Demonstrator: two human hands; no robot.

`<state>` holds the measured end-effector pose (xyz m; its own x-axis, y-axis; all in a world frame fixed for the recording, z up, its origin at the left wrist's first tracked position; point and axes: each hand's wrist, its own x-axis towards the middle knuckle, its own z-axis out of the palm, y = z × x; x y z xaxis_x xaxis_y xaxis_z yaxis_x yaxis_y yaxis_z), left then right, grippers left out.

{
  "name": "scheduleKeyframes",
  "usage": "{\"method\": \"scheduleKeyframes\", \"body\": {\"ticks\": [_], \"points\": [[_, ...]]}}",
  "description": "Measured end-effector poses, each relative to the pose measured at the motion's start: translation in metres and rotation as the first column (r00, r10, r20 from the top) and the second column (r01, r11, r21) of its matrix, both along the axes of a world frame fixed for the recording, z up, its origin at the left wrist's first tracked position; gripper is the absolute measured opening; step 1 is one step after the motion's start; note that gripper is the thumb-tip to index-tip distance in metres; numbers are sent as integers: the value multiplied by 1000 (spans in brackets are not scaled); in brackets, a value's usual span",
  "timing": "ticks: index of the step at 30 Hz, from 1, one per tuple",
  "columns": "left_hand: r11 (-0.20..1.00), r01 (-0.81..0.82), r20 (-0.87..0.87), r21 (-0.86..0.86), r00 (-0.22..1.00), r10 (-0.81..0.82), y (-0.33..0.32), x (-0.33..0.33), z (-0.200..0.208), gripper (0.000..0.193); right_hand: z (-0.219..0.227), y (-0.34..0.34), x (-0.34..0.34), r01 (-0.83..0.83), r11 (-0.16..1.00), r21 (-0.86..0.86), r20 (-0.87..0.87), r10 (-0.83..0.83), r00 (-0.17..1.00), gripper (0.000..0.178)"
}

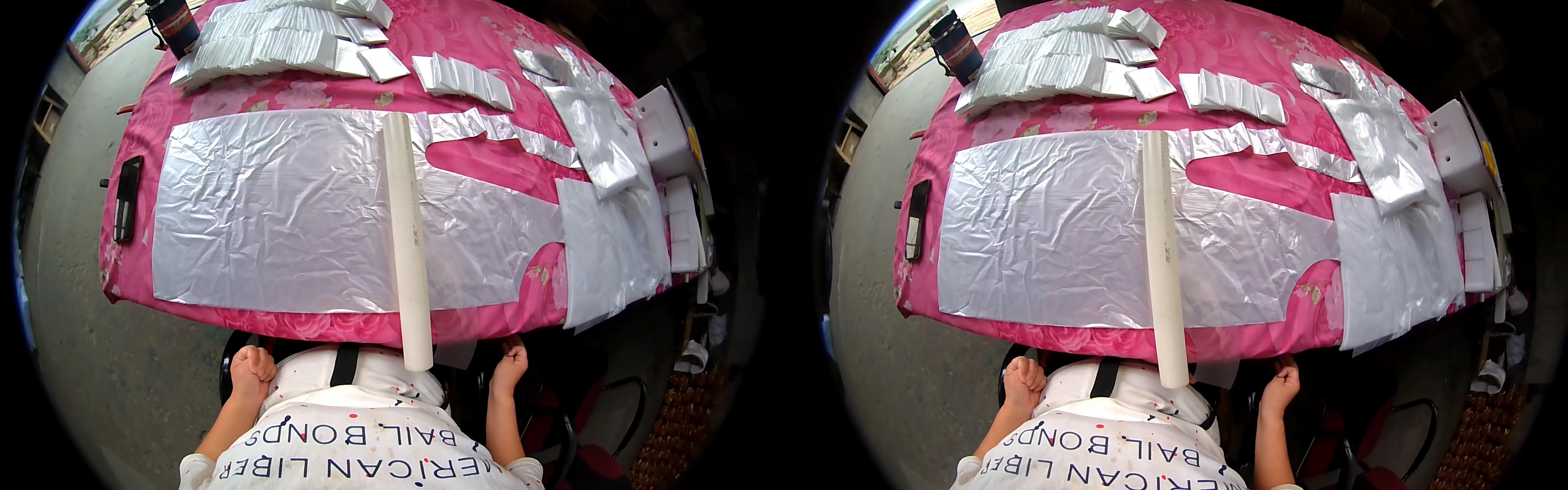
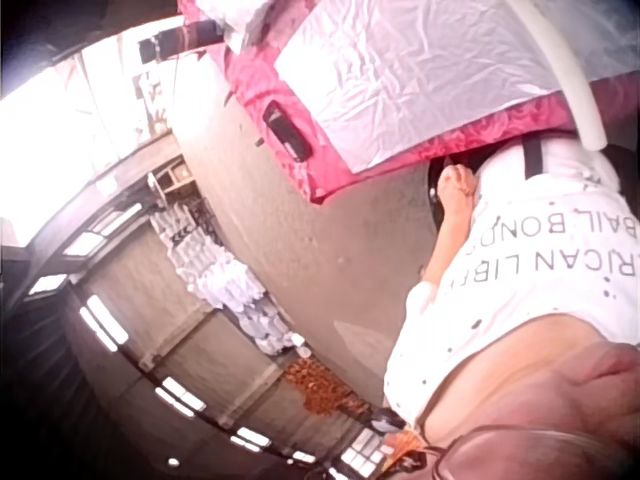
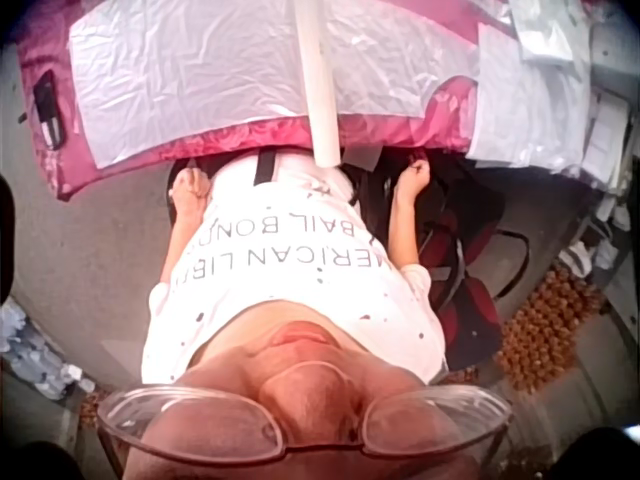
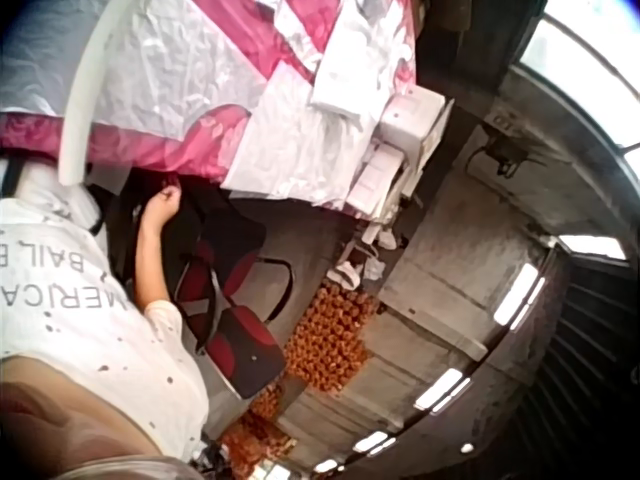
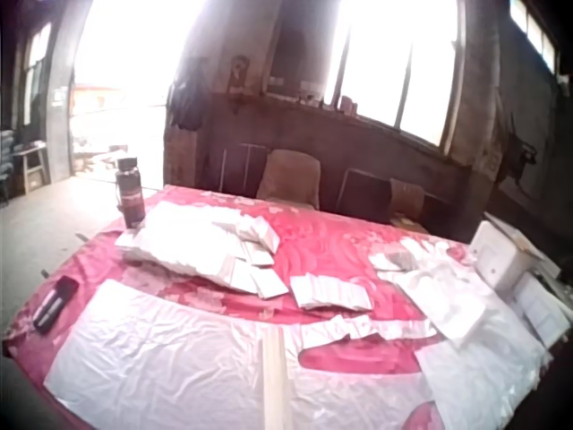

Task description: The person repeatedly unrolls a plastic film, wraps small white rectangular items, and stacks them on a pink tablecloth. The person uses both hands to smooth and fold the film around each item.

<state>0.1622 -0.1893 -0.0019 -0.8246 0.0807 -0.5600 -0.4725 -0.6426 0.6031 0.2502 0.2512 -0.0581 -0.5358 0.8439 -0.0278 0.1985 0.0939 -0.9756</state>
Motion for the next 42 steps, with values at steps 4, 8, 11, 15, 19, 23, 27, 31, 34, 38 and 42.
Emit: {"method": "scheduleKeyframes", "body": {"ticks": [4,8,11,15,19,23,27,31,34,38,42], "points": [[999,48,-53,11,997,-48,2,0,5,28,-1,-2,3,-36,999,28,56,34,998,22],[998,65,-52,-5,997,-65,1,2,6,28,-2,-1,5,-59,998,17,82,58,995,22],[998,67,-63,9,996,-67,1,3,5,27,-6,1,7,-73,997,12,82,72,994,22],[996,84,-73,21,994,-82,2,3,5,27,-4,0,4,-88,996,-6,72,88,994,23],[993,114,-90,-38,989,-117,5,2,9,26,-3,-1,4,-92,995,-24,59,93,994,24],[914,257,-266,-314,900,-345,19,-7,21,23,7,-12,-3,-137,990,-36,45,138,989,24],[686,373,-421,-624,579,-698,59,-41,44,22,12,-17,-5,-201,980,13,167,196,966,21],[378,44,-380,-925,-45,-924,145,-79,86,23,9,-18,-6,-212,977,10,70,211,975,21],[305,-242,-227,-921,-303,-926,205,-72,80,18,8,-17,-1,-218,976,-16,44,218,975,20],[106,-581,125,-807,-344,-930,244,-62,71,18,15,-26,-3,-193,979,-60,-23,192,981,20],[-44,-672,346,-739,-324,-880,267,-58,75,19,10,-25,2,-204,974,-102,-56,199,978,20]]}}
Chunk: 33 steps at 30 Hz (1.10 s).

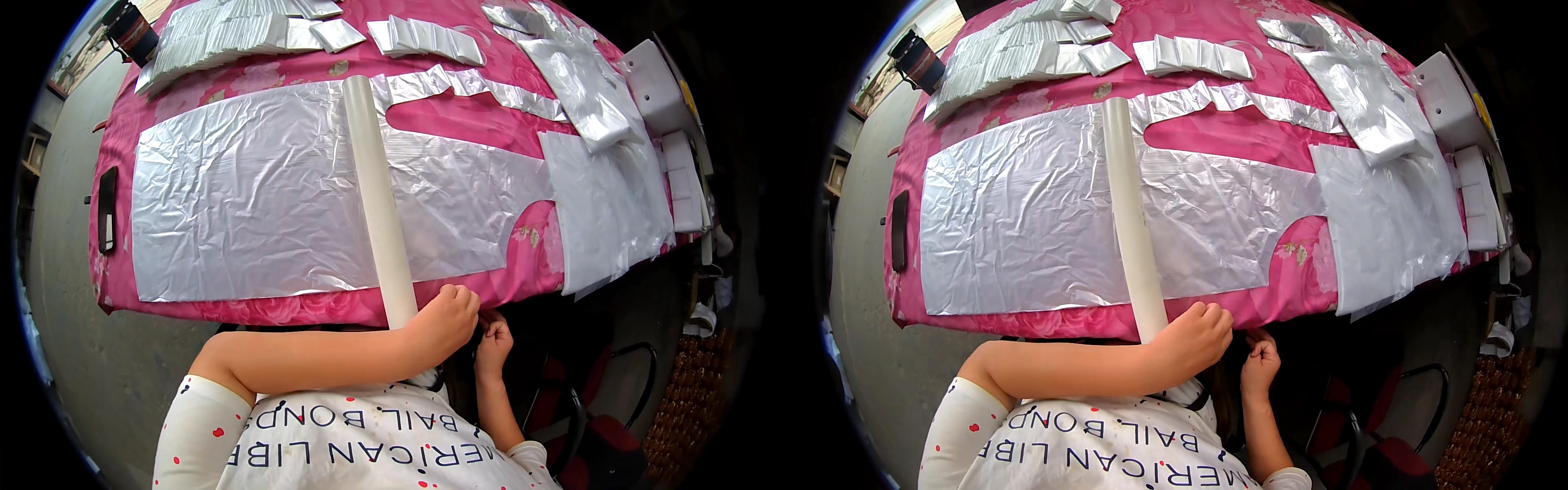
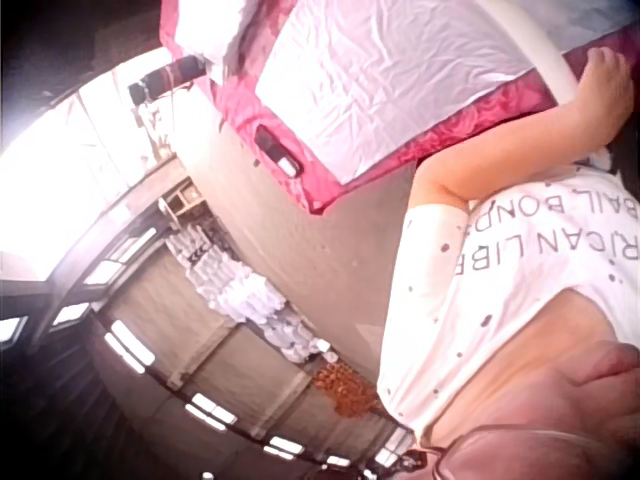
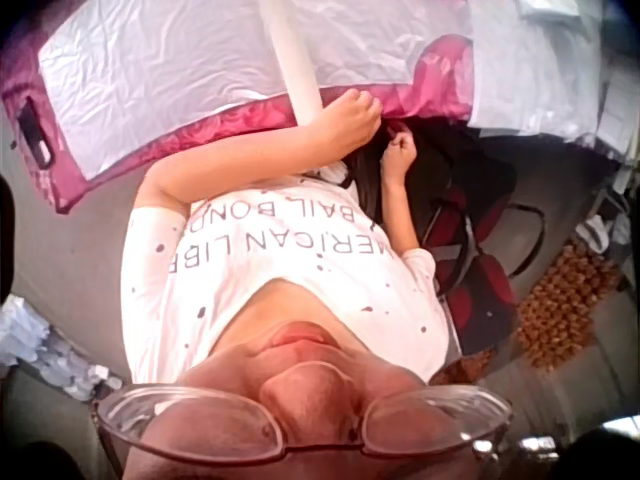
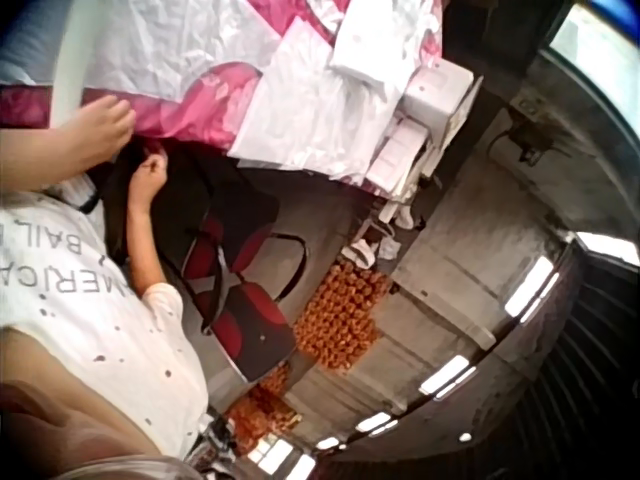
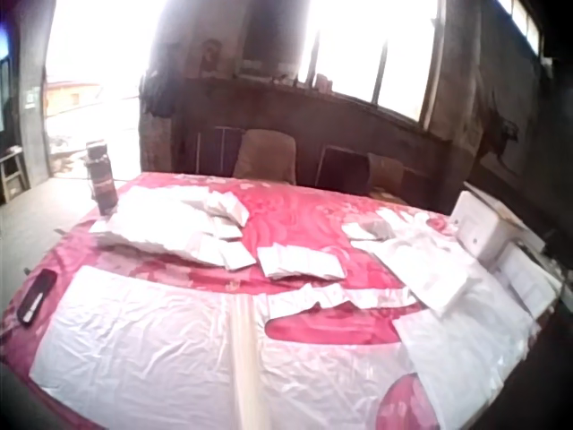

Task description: The person repeatedly unrolls a plastic film, wraps small white rectangular items, and stacks them on a pink tablecloth. The person uses both hands to smooth and fold the film around each item.

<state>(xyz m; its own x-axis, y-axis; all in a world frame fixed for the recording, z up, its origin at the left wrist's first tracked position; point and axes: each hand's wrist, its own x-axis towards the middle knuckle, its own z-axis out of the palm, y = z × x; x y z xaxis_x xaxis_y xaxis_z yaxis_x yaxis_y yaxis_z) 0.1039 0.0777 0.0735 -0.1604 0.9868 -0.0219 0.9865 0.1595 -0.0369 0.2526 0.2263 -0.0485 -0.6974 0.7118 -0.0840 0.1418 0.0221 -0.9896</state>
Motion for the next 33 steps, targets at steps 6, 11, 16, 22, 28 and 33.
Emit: {"method": "scheduleKeyframes", "body": {"ticks": [6,11,16,22,28,33], "points": [[993,-68,78,98,995,61,11,-7,-7,13,0,1,-4,-23,999,-33,-29,22,999,19],[982,-11,285,188,957,-44,4,-21,-8,13,0,1,-3,-29,999,-24,-13,29,999,20],[824,-29,503,566,804,-317,2,-30,6,16,7,2,-5,-58,998,24,45,56,997,13],[680,-316,733,661,466,-496,-19,-48,52,20,31,-9,-21,31,837,-547,-92,-98,991,7],[485,-791,728,373,-75,-681,-112,-100,53,12,18,-5,-13,-70,995,70,-46,74,996,19],[236,-932,476,276,-81,-876,-201,-127,40,17,26,-11,-18,-123,986,116,-2,124,992,19]]}}
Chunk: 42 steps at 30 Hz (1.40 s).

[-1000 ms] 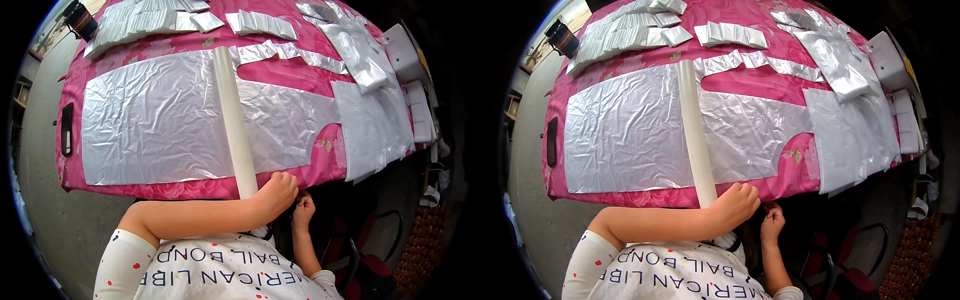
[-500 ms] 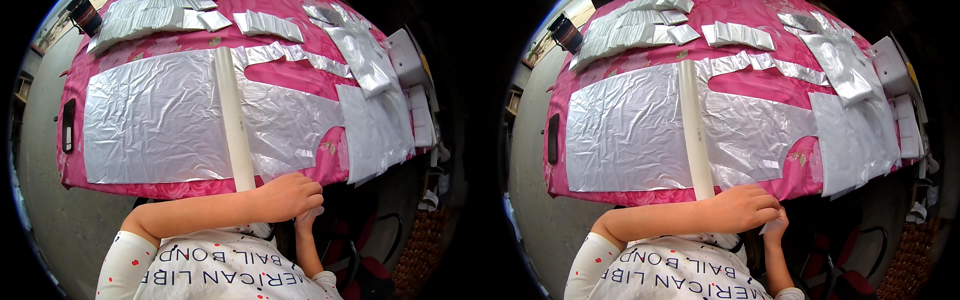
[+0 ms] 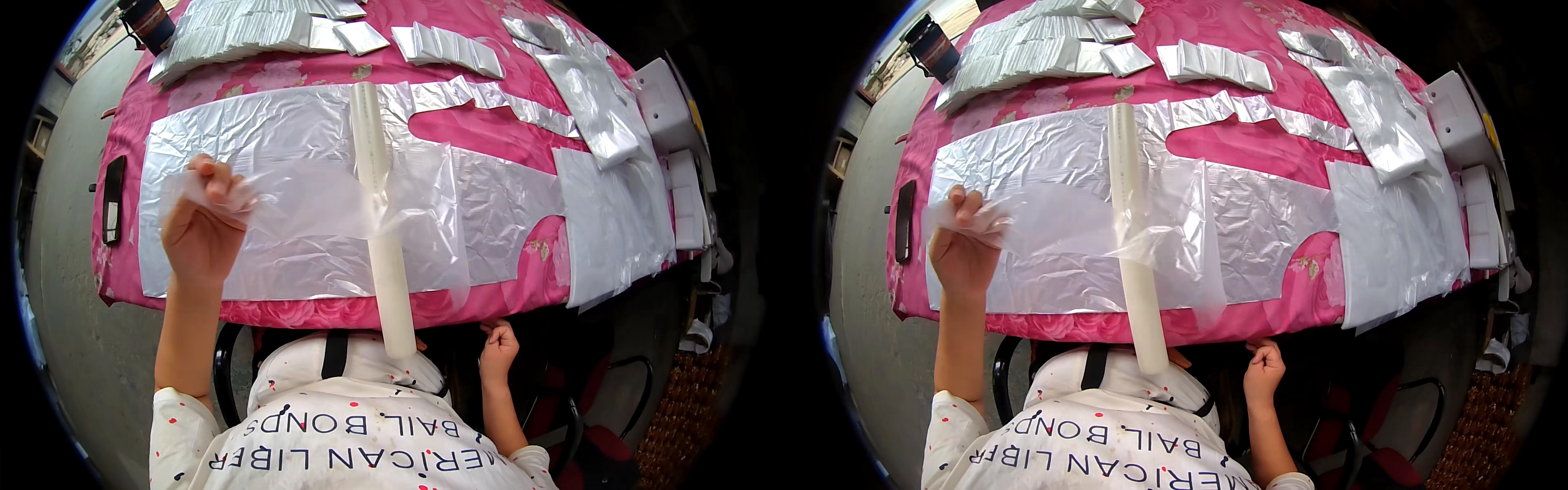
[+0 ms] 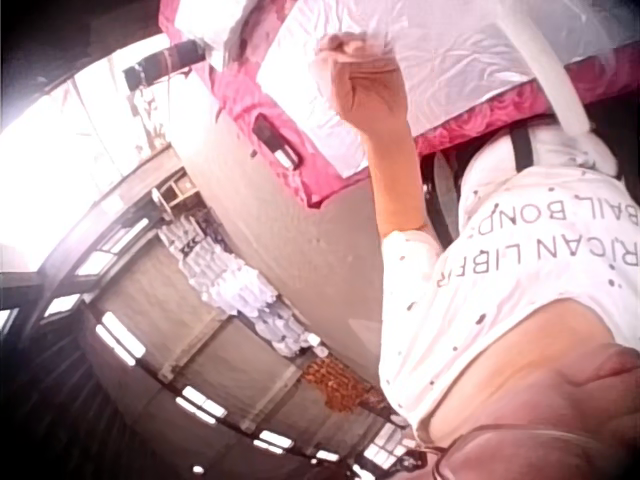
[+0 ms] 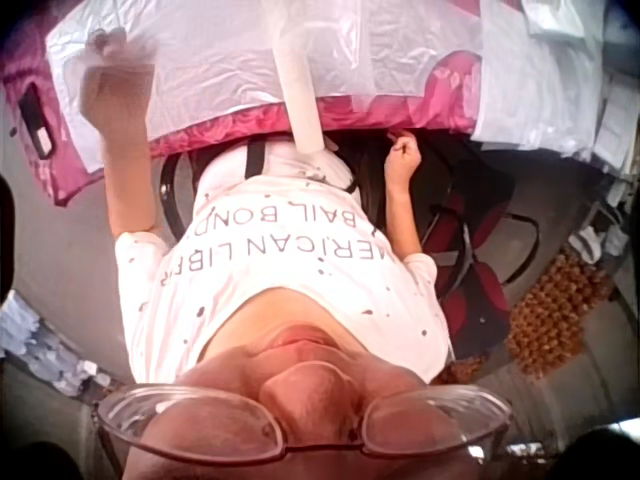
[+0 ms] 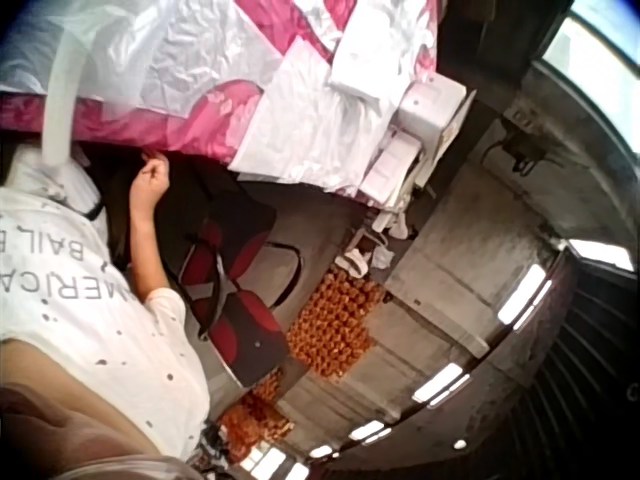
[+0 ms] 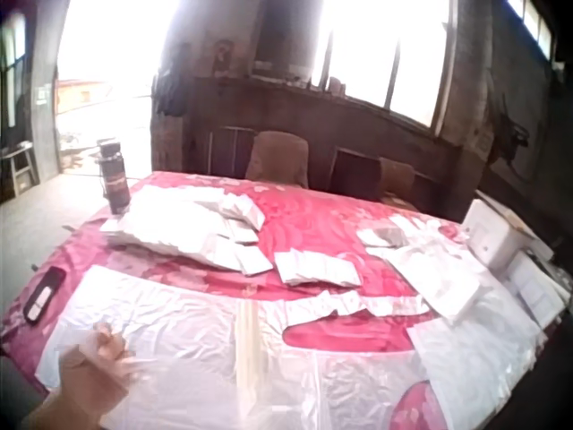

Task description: The person repeatedly unrolls a plastic film, wraps small white rectangular items, and stacks them on a pink tablecloth. The person uses both hands to smooth and fold the film around each item.

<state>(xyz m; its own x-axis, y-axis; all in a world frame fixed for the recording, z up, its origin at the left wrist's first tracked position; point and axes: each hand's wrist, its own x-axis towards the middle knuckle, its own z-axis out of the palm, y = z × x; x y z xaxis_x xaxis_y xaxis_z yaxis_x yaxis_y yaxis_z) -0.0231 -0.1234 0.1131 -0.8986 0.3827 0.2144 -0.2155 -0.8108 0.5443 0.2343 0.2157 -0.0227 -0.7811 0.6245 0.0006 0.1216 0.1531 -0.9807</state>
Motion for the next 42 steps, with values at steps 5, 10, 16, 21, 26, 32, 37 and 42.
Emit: {"method": "scheduleKeyframes", "body": {"ticks": [5,10,16,21,26,32,37,42], "points": [[995,78,-11,66,997,-77,-61,-17,9,6,16,-6,-6,-92,987,132,55,86,995,18],[968,-50,-15,-247,999,48,-140,-22,-26,15,40,-20,-16,-248,948,199,71,239,969,18],[782,-197,10,-592,968,251,-183,-7,-65,33,59,-37,-30,-394,880,265,100,382,919,19],[687,-311,83,-656,876,476,-183,-6,-57,36,70,-43,-40,-466,828,312,96,460,883,18],[574,-396,152,-716,715,683,-215,-8,-71,29,71,-49,-43,-491,826,275,81,489,868,17],[-140,-765,-523,-628,283,804,-219,-9,-56,24,73,-56,-50,-526,818,231,59,528,847,16],[-214,-866,-891,-452,427,153,-90,12,-19,25,70,-58,-53,-436,887,154,14,439,898,17],[159,-749,-762,-643,603,-236,34,32,-46,43,66,-64,-57,-423,906,6,-37,423,905,18]]}}
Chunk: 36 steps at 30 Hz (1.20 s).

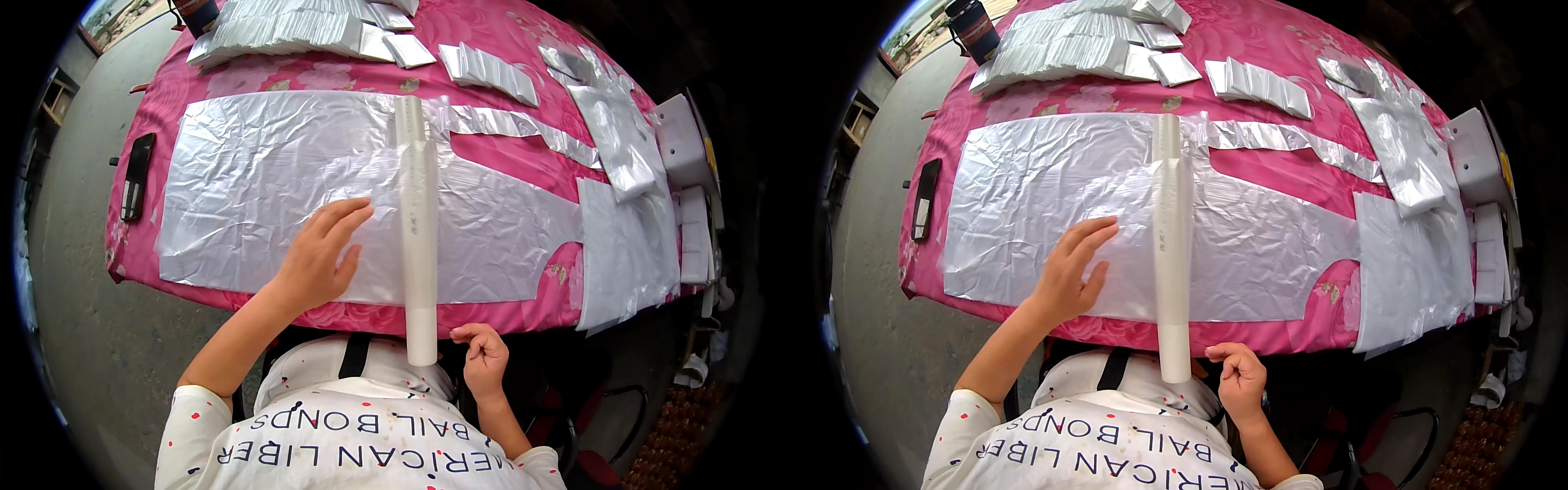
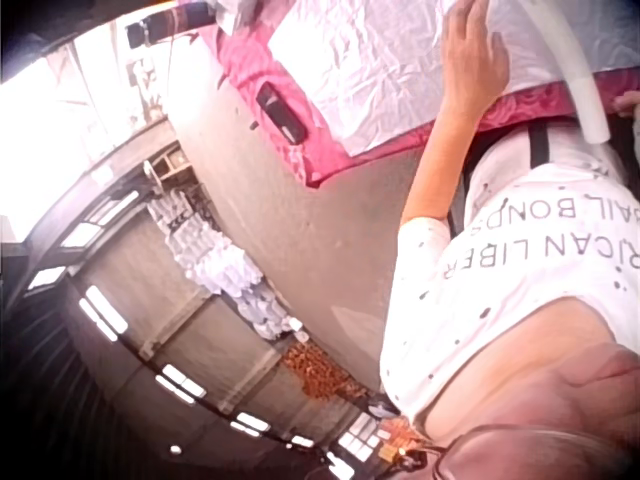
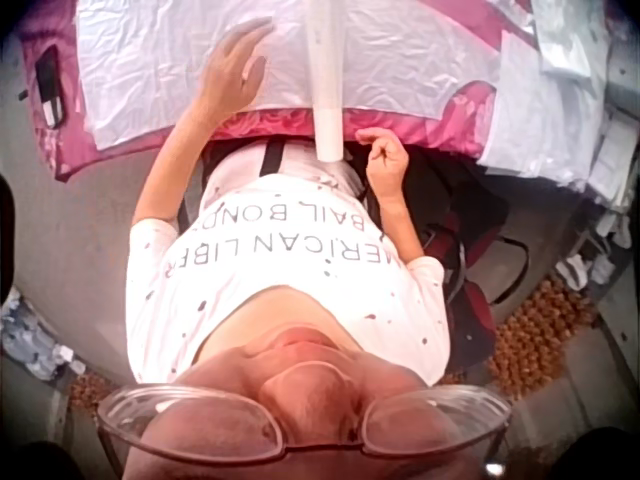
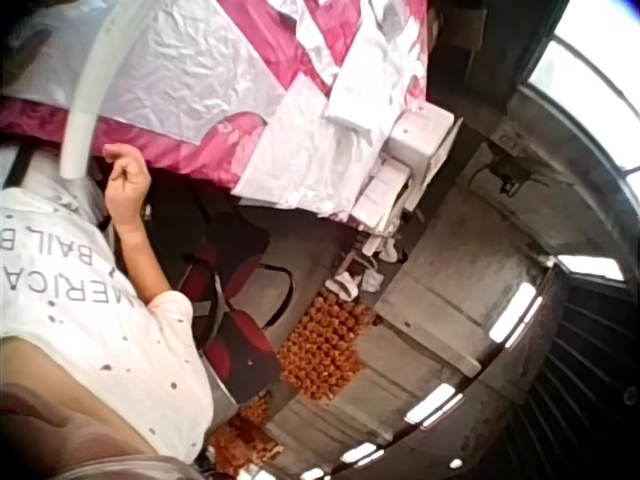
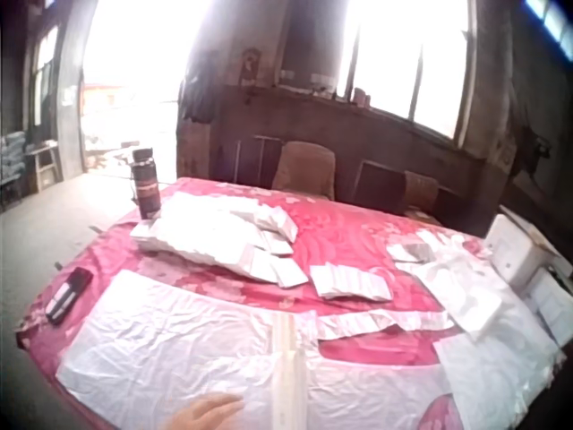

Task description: The person repeatedly unrolls a plastic film, wraps small white rectangular items, and stacks them on a pink tablecloth. The person uses both hands to smooth and fold the film around each item.

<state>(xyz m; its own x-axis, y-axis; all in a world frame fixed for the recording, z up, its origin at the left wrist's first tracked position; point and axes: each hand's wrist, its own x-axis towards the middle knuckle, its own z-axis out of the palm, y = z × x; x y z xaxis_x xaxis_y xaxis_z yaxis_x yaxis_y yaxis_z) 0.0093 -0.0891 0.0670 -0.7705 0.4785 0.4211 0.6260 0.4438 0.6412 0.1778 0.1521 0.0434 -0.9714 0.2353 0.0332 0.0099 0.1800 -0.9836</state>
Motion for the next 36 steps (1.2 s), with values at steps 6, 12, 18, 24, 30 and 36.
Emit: {"method": "scheduleKeyframes", "body": {"ticks": [6,12,18,24,30,36], "points": [[991,-2,88,-133,996,14,49,-8,-29,58,12,-12,-9,-80,997,17,204,75,976,23],[970,42,33,-240,999,-35,58,-3,-32,61,42,-29,-29,-261,941,214,561,101,822,53],[936,10,32,-351,999,1,62,-3,-32,61,44,-28,-27,-247,964,103,621,131,773,58],[883,-15,-1,-468,1000,17,59,-2,-34,62,53,-12,-54,-477,853,210,606,269,749,52],[873,-33,-41,-487,999,15,59,-3,-36,61,44,-5,-163,-415,791,449,348,273,897,51],[855,-61,-92,-514,996,16,58,-5,-38,60,31,3,-271,-312,946,-89,503,313,805,46]]}}
